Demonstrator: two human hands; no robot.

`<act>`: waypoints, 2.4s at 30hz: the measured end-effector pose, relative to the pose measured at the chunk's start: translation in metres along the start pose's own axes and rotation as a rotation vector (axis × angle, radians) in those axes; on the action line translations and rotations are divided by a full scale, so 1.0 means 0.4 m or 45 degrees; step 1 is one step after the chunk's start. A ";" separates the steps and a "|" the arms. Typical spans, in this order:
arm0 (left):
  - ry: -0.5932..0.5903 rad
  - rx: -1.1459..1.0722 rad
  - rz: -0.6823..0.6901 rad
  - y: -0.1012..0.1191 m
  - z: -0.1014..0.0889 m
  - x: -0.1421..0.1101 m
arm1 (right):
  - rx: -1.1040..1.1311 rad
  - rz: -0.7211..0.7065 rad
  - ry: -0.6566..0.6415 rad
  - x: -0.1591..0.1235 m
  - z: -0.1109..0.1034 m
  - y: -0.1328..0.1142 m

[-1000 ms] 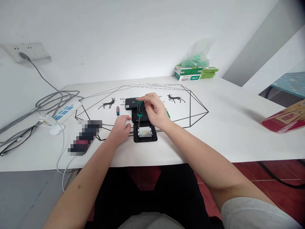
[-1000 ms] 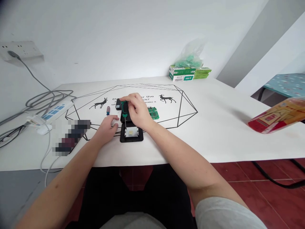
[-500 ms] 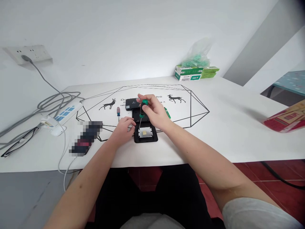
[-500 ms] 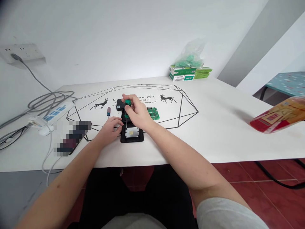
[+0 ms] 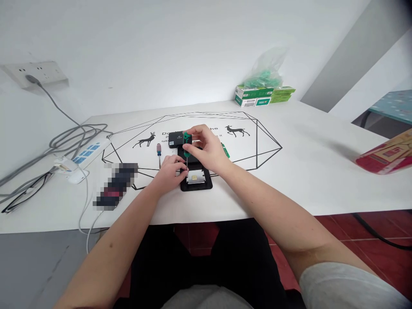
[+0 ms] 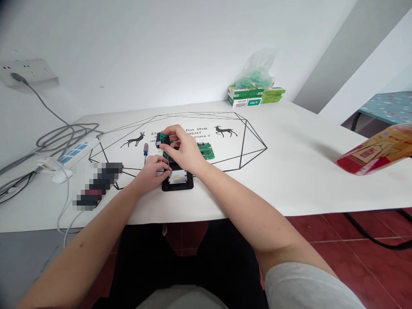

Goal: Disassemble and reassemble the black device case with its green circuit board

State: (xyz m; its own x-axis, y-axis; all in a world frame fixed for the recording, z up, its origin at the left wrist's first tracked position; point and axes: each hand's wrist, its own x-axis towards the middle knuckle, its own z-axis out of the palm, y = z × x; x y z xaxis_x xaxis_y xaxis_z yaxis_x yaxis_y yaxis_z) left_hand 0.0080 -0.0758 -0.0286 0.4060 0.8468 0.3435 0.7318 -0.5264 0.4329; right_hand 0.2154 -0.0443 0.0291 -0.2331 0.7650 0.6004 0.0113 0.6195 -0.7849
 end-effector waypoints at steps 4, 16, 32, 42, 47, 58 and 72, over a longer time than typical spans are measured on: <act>0.013 -0.013 0.026 0.004 -0.005 0.003 | 0.065 -0.029 0.014 -0.003 0.008 0.000; 0.490 0.110 -0.438 -0.065 0.007 0.021 | -0.025 -0.139 0.384 0.019 -0.022 0.031; -0.102 -0.054 0.107 -0.011 -0.026 -0.014 | -0.042 -0.099 0.000 -0.022 0.010 -0.017; -0.142 -0.044 0.112 0.006 -0.034 -0.008 | -0.023 -0.092 -0.040 -0.027 0.018 -0.015; -0.163 -0.087 0.128 0.008 -0.038 -0.012 | -0.025 -0.084 -0.062 -0.030 0.018 -0.015; -0.193 -0.117 0.123 0.012 -0.038 -0.014 | 0.155 -0.045 -0.192 -0.018 0.004 -0.008; -0.204 -0.098 0.134 0.013 -0.039 -0.012 | 0.094 -0.306 -0.315 -0.014 -0.016 0.004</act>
State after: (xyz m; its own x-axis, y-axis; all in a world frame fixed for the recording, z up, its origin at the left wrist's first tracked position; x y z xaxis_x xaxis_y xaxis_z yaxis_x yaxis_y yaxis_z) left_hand 0.0012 -0.0836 -0.0151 0.5647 0.7846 0.2559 0.6391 -0.6119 0.4660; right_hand 0.2228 -0.0465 0.0256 -0.4490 0.5276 0.7212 -0.1404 0.7554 -0.6400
